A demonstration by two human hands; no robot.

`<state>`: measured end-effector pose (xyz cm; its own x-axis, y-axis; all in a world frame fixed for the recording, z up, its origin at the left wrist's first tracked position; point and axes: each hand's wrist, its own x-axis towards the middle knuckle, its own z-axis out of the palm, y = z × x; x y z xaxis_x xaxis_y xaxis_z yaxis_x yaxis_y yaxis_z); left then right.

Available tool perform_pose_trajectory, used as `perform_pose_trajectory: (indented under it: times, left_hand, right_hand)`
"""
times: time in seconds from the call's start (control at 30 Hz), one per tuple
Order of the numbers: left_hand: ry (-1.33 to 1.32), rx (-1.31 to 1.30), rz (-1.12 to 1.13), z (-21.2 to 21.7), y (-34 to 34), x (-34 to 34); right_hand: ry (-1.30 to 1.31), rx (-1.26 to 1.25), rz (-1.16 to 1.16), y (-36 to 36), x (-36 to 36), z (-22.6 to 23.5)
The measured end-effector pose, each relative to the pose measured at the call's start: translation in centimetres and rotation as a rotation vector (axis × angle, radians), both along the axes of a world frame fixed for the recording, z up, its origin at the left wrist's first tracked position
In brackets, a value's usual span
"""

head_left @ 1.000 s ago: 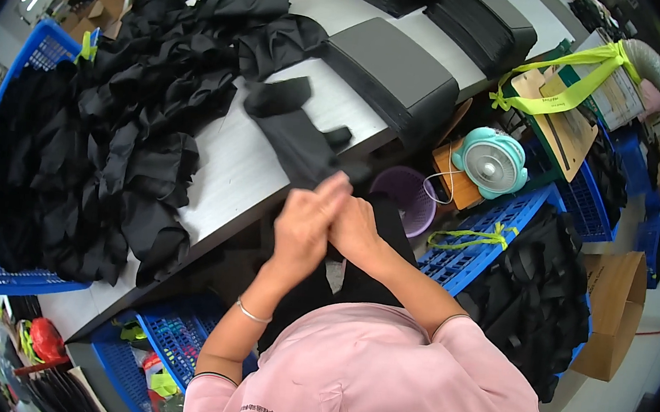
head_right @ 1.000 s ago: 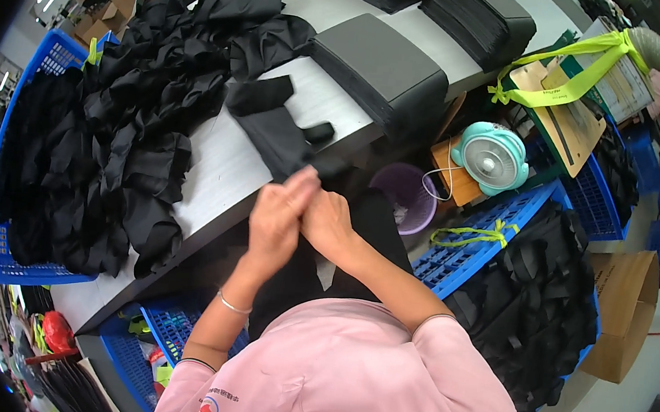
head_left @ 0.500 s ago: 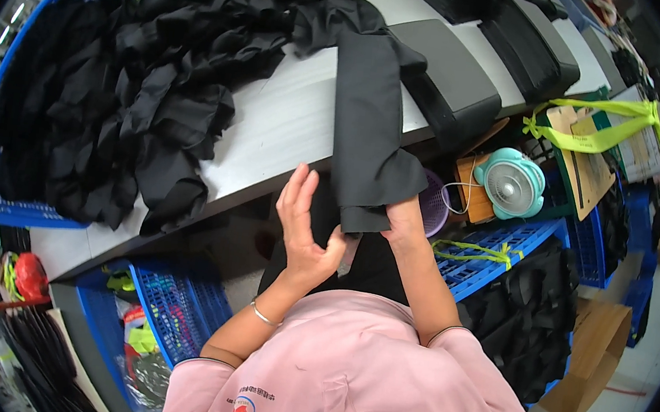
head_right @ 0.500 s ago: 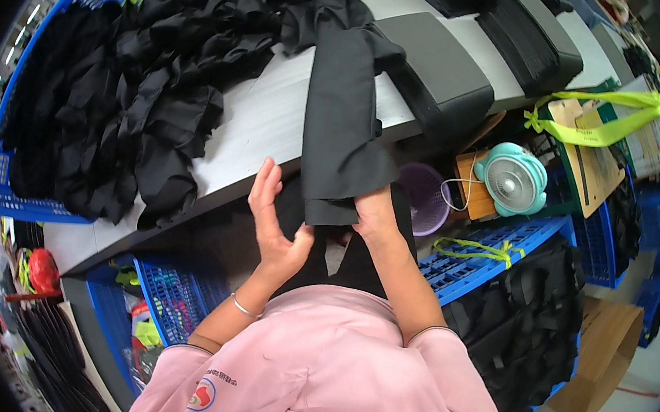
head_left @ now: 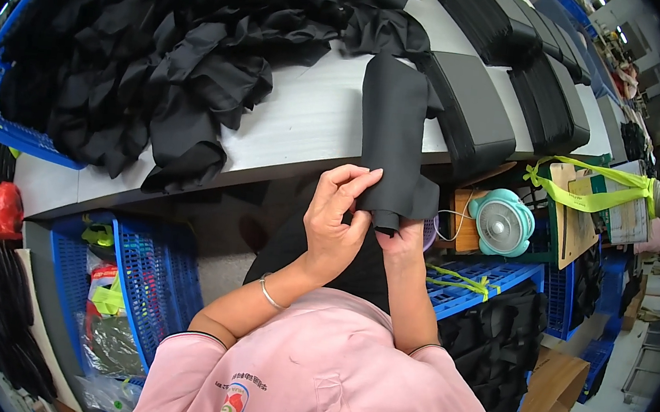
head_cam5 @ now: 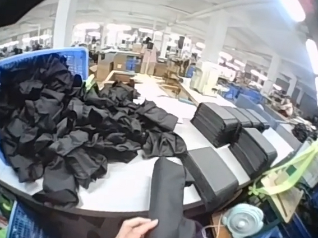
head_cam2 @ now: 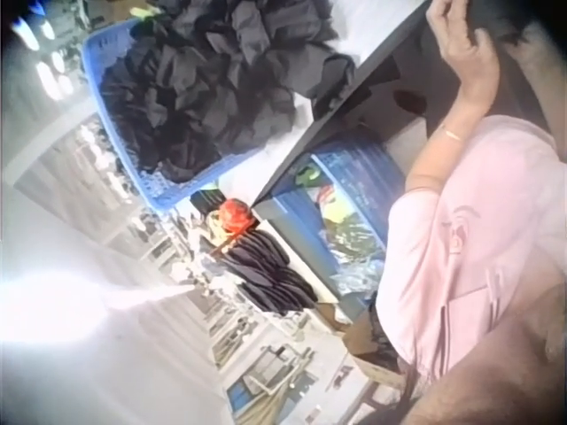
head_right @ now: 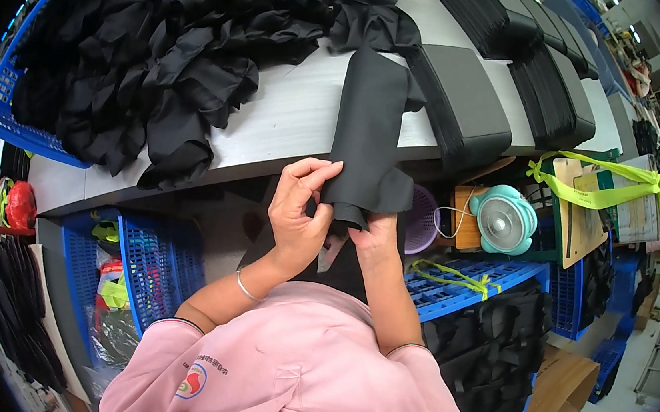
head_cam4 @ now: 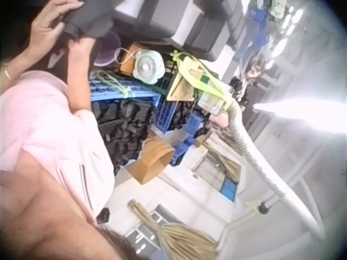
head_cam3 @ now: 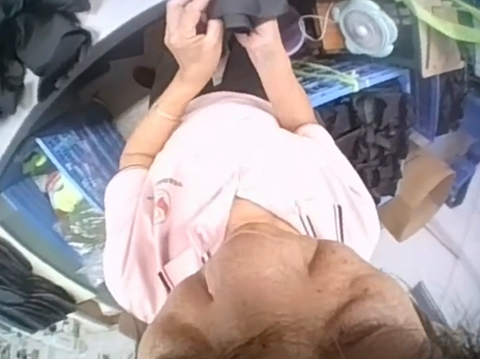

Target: Inserting rectangular stiffening boards into black fabric sleeves and stacking the completed units on a workbench.

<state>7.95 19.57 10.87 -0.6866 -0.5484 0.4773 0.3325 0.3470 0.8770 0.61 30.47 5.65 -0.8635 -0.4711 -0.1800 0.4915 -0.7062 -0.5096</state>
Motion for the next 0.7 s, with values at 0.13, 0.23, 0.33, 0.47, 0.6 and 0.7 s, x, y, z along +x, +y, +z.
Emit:
perform_pose_trajectory:
  times: [0.13,0.23,0.33,0.47,0.6,0.7]
  left_hand:
    - [0.006,0.023,-0.014,0.0,0.0,0.2]
    - [0.011,0.036,-0.013,0.0,0.1,0.4]
    - [0.008,-0.032,0.035,-0.1,0.1,0.5]
    - [-0.004,0.063,-0.006,-0.5,0.0,0.4]
    - [0.018,0.033,-0.016,-0.3,0.2,0.3]
    - [0.022,0.021,-0.043,-0.1,0.3,0.4]
  right_hand:
    - [-0.097,-0.068,0.044,-0.4,0.2,-0.1]
    - [-0.16,-0.219,0.162,-0.4,0.2,0.2]
    - [-0.113,-0.243,0.184,-0.6,0.2,0.5]
    - [-0.022,-0.171,0.138,-0.1,-0.3,-0.8]
    - [-0.109,-0.092,0.031,-0.5,0.3,-0.4]
    - [-0.135,-0.056,-0.001,-0.4,0.3,-0.5]
